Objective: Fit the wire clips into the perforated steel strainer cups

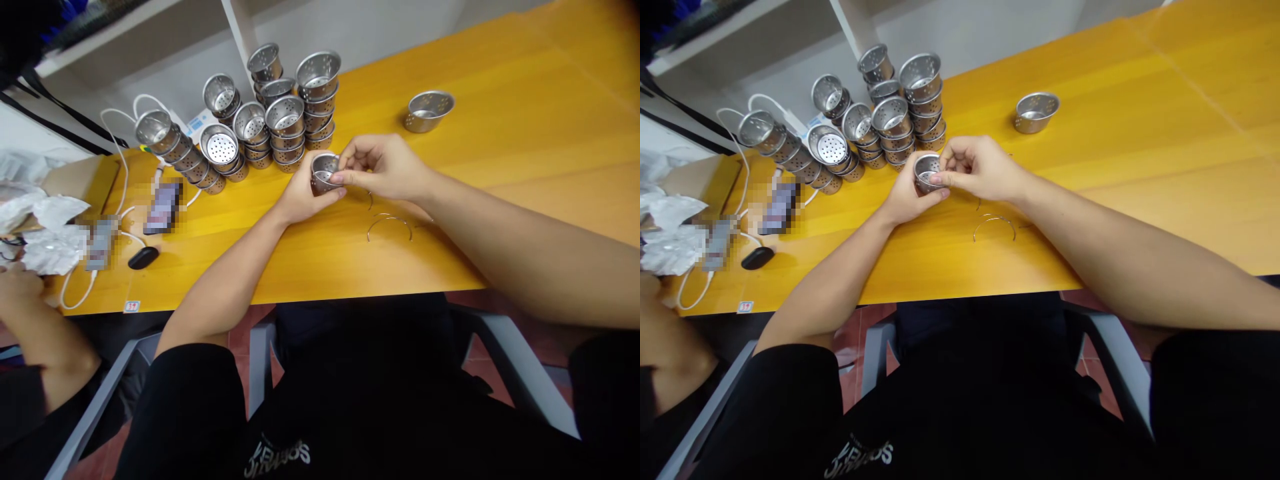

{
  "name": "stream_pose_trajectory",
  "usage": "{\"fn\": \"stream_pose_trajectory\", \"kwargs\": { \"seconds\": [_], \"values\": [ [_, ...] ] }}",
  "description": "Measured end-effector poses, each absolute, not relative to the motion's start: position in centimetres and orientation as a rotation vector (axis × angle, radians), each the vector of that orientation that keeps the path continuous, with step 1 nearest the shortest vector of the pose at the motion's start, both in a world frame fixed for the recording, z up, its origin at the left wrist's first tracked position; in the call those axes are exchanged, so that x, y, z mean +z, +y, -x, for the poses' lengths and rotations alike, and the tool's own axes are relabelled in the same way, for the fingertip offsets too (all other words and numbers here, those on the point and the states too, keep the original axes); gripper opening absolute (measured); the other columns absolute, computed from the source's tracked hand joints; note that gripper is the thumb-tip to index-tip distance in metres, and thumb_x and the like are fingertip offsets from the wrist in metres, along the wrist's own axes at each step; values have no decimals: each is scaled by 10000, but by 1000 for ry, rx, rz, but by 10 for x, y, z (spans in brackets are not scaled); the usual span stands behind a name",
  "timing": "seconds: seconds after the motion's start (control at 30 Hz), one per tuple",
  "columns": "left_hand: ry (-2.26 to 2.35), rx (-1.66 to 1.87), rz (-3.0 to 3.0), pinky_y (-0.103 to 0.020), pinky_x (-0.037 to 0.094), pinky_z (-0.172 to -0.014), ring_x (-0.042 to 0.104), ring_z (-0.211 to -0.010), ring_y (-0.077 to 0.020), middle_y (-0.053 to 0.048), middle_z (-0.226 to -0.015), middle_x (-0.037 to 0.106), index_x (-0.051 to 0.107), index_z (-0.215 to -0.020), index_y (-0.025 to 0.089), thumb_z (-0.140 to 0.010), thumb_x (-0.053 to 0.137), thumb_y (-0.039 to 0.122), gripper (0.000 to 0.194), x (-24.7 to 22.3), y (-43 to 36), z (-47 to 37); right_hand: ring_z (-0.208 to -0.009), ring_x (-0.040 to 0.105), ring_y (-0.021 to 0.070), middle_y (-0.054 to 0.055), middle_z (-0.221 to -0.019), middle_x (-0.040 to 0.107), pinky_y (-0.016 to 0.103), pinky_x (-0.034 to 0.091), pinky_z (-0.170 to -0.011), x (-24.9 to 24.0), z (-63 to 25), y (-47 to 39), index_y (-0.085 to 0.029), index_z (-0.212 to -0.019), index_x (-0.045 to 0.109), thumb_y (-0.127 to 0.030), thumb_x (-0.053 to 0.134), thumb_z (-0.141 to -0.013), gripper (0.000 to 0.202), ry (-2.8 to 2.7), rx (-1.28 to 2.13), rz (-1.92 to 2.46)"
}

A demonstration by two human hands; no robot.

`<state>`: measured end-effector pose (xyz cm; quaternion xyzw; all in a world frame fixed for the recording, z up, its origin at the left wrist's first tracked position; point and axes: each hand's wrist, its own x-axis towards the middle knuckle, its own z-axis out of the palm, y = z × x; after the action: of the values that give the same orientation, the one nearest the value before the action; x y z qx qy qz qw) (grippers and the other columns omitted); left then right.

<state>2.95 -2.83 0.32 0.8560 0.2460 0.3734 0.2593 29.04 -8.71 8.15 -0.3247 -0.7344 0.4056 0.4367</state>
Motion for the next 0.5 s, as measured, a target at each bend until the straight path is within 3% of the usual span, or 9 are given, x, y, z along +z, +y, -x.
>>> {"fn": "stream_pose_trajectory", "kwargs": {
  "seconds": [0.13,0.23,0.33,0.5],
  "values": [
    [650,1071,-2337,-592,649,-1401,770,-1626,-366,-172,-1724,662,367,-1799,306,-1124,761,888,975,-5,-22,-30,-878,701,314,73,-1197,875,595,696,-828,87,-301,-90,-405,-1314,875,-979,877,-1042,636,-1860,722,893],
    [674,1084,-2381,-607,627,-1423,743,-1670,-381,-178,-1754,635,325,-1830,317,-1107,730,948,1042,-12,-13,-28,-1007,746,380,93,-1266,870,695,727,-975,92,-308,-89,-453,-1269,915,-916,734,-1147,511,-1962,569,937],
    [672,1096,-2398,-614,616,-1431,730,-1685,-384,-182,-1774,615,289,-1850,322,-1105,699,977,1073,-16,-7,-26,-1091,765,414,102,-1353,858,739,723,-1050,95,-311,-89,-475,-1314,934,-832,723,-1171,439,-2047,521,928],
    [654,1100,-2389,-620,611,-1441,724,-1688,-383,-182,-1776,607,270,-1860,332,-1106,669,999,1083,-21,-3,-26,-1110,817,402,109,-1352,855,677,721,-1099,92,-310,-88,-419,-1471,884,-714,790,-1194,416,-2083,488,891]
  ]
}}
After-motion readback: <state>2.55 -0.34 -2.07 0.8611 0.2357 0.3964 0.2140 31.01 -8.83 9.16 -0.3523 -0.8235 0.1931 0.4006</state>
